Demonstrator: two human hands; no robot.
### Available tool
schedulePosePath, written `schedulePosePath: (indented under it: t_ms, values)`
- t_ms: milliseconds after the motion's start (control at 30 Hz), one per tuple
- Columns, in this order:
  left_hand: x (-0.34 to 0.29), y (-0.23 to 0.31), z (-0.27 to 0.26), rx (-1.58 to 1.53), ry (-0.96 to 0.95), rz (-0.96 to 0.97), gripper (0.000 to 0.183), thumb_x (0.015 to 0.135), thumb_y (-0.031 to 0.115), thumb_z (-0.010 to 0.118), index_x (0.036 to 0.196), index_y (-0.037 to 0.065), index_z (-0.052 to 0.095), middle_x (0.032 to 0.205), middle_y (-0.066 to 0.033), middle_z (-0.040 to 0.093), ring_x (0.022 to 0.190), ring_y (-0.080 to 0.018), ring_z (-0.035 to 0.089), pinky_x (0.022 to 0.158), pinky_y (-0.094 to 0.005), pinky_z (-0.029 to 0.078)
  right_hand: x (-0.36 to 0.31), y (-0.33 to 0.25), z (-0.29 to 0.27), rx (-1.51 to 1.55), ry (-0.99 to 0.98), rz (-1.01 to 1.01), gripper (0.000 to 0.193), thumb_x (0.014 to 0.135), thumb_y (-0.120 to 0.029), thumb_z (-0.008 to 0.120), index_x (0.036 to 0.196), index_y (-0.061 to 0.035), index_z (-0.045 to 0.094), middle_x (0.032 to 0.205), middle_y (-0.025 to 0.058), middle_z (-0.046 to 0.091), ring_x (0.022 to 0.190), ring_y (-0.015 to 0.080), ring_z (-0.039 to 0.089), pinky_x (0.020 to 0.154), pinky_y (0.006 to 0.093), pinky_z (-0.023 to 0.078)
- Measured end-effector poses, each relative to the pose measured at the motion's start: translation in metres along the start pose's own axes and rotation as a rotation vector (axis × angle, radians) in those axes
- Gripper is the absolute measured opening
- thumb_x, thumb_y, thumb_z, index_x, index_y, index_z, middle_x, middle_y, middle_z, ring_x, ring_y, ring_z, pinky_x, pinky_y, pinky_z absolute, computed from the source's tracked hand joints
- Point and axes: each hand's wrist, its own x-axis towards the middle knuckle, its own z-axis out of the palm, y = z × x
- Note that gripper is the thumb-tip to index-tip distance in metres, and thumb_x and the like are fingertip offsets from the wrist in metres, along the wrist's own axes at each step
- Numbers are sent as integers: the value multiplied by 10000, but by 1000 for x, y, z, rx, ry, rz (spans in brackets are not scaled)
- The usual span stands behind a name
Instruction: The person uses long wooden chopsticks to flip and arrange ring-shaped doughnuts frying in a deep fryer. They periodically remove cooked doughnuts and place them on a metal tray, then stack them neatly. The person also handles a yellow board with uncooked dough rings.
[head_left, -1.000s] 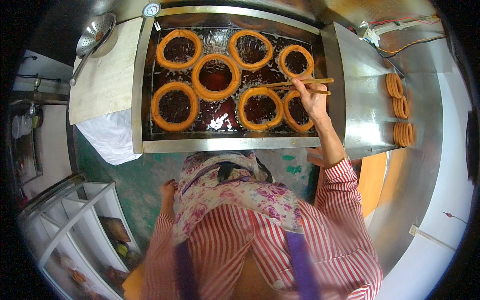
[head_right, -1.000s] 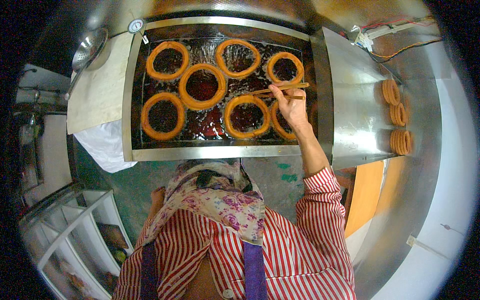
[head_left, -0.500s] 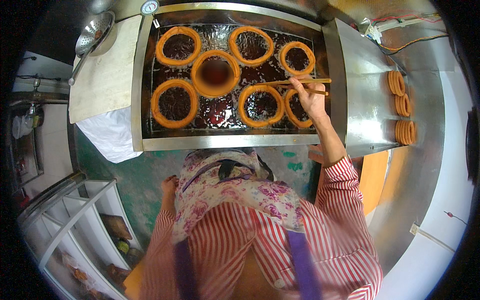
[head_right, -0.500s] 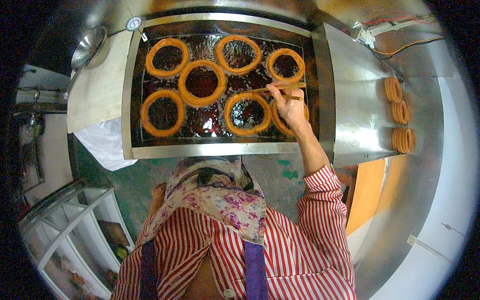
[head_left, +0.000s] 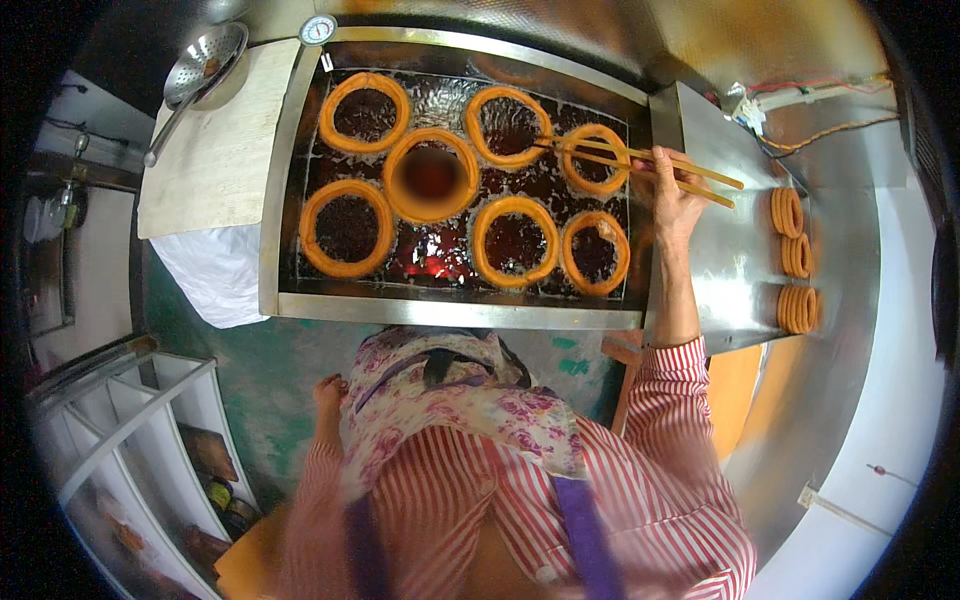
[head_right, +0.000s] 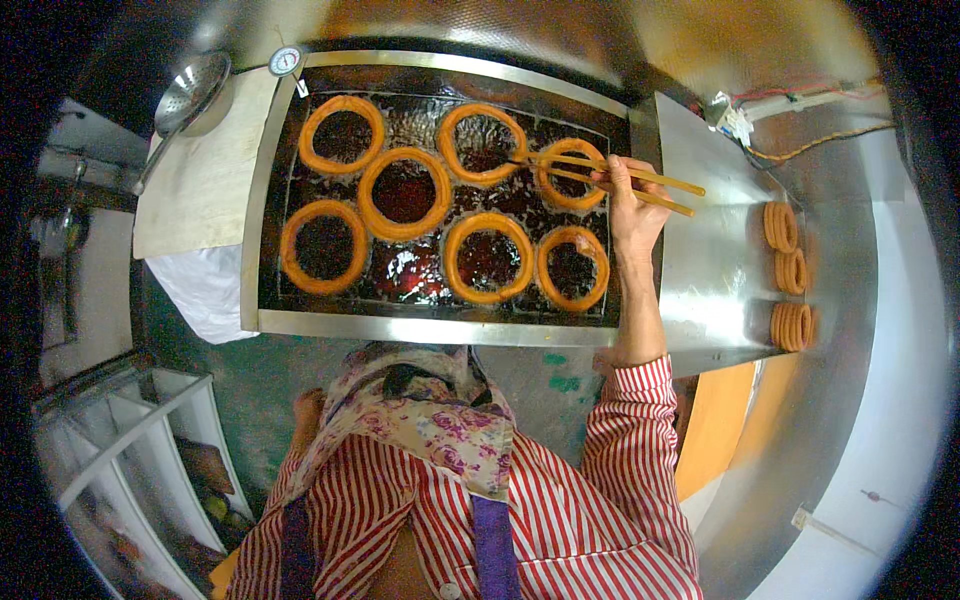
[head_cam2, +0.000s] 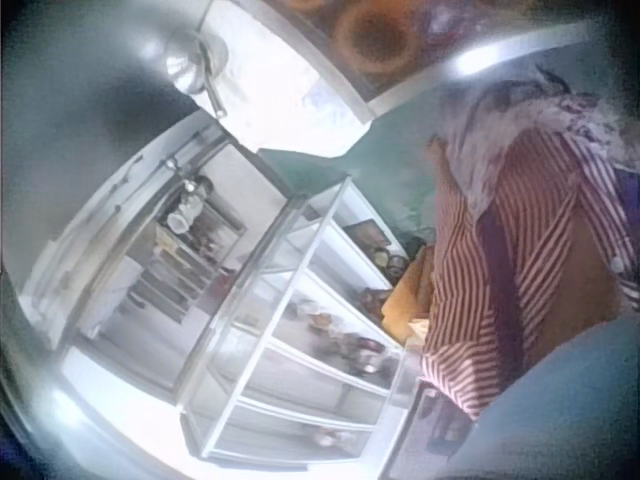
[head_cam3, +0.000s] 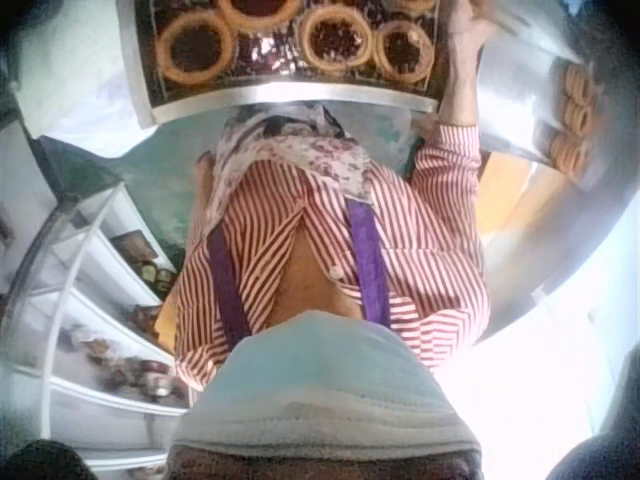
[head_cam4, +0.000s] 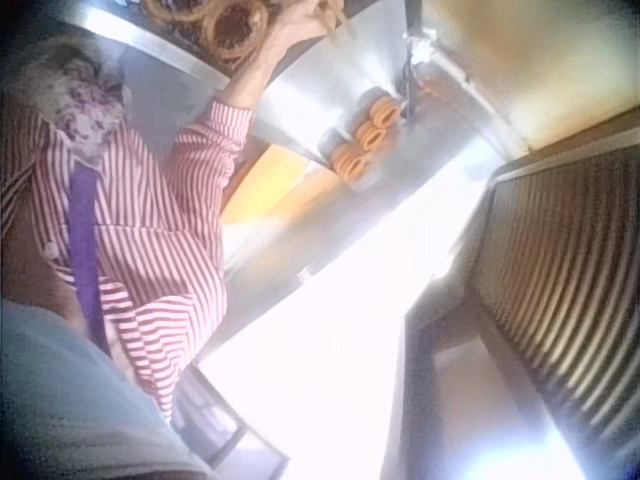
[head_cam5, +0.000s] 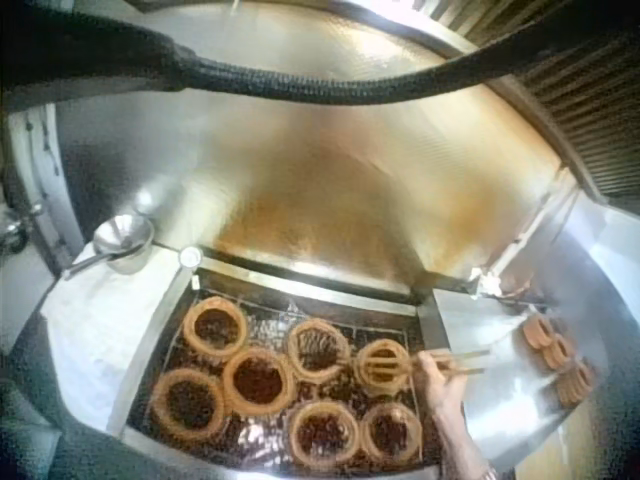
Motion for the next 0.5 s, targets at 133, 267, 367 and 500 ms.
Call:
schedulePosePath:
  t_ms: [133,267,367,500]
  values:
    - [-12,2,11,-261,64,-130,269,753,25,565,999,-78,597,739,-135,620,567,-175,582,487,-262,457,38,35,16,60,-91,-74,189,849,-139,618,872,49,614,775,124,652,687,174,638,669,296,522]
    - [-15,-38,15,-309,145,-211,286,748,18,561,1012,-91,581,761,-139,619,607,-187,590,515,-269,470,78,54,52,-114,-270,-101,194,854,-125,610,900,63,601,813,119,638,724,179,640,672,283,534]
    - [-43,-24,15,-229,74,-158,272,759,26,572,1003,-93,580,784,-148,617,611,-194,591,521,-277,476,104,70,71,-216,-369,-185,181,852,-128,615,876,51,613,790,117,645,712,161,636,646,270,530]
    - [-66,-25,33,-399,189,-222,244,742,-2,561,970,-87,582,763,-135,600,603,-201,583,520,-283,474,143,105,92,-153,-466,-165,171,841,-131,632,844,40,621,748,110,646,667,141,620,606,269,522]
